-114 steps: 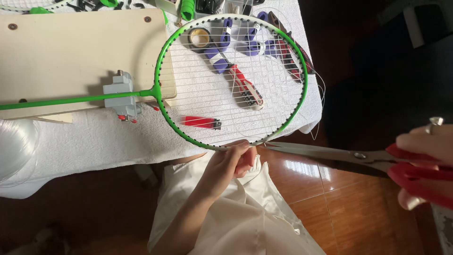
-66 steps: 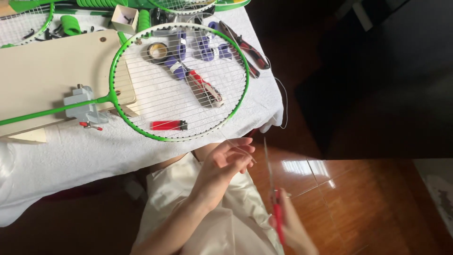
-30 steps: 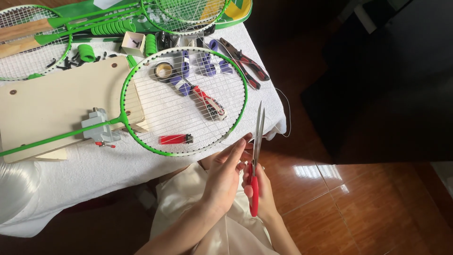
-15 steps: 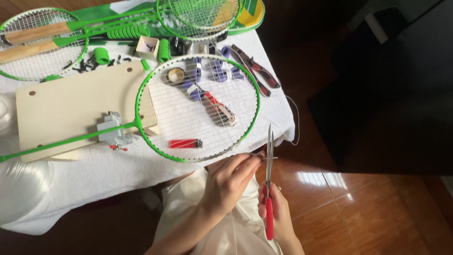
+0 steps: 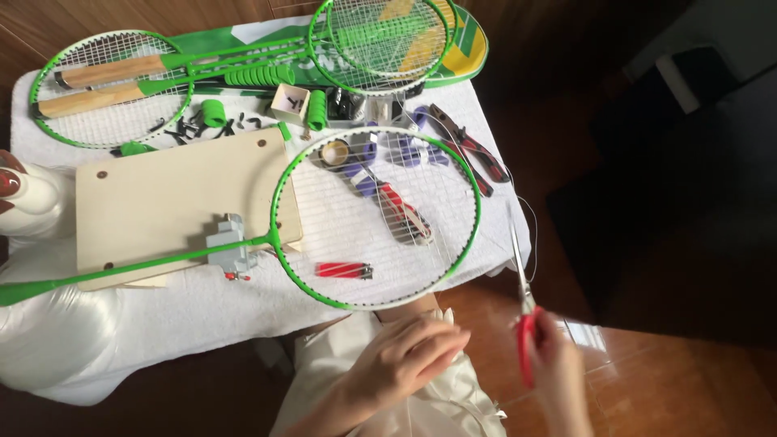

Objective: The recorder is stringing a badminton racket manually using strings and scissors at a workbench.

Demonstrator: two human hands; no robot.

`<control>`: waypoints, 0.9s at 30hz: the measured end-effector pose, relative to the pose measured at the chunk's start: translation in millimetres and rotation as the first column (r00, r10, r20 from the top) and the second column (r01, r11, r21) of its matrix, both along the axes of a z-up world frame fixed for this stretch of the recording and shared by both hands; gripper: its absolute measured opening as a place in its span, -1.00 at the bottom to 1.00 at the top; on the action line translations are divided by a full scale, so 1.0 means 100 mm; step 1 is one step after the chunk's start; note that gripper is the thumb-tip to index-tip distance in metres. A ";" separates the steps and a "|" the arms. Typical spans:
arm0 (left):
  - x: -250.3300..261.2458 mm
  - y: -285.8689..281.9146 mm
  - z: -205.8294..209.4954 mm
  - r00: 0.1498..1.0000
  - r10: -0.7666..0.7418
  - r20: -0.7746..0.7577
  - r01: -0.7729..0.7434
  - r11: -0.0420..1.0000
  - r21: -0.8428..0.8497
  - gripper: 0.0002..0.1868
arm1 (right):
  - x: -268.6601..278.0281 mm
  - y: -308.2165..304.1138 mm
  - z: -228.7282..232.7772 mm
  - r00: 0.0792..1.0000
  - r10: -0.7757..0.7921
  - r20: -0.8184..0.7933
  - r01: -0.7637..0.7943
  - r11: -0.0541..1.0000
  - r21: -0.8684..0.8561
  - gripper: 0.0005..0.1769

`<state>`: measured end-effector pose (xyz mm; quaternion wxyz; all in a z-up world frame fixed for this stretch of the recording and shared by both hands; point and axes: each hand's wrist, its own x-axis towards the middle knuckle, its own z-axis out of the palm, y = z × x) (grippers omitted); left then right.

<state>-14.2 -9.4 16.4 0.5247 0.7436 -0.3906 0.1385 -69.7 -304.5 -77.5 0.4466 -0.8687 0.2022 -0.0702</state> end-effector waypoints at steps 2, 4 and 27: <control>-0.03 0.18 0.02 0.999 -0.034 0.015 0.033 0.999 0.037 -0.67 | 0.16 -0.11 0.37 1.000 -0.001 -0.031 -0.008 0.956 -0.294 -0.65; -0.02 0.29 0.05 0.997 -0.070 0.034 0.068 0.995 0.074 -0.63 | 0.35 -0.22 0.62 0.998 -0.016 -0.053 -0.016 0.827 -0.563 -0.65; 0.18 0.49 0.41 0.973 0.067 0.220 -0.075 0.997 0.028 -0.67 | 1.33 0.68 1.58 0.907 0.341 -0.249 -0.421 0.772 -0.476 -0.52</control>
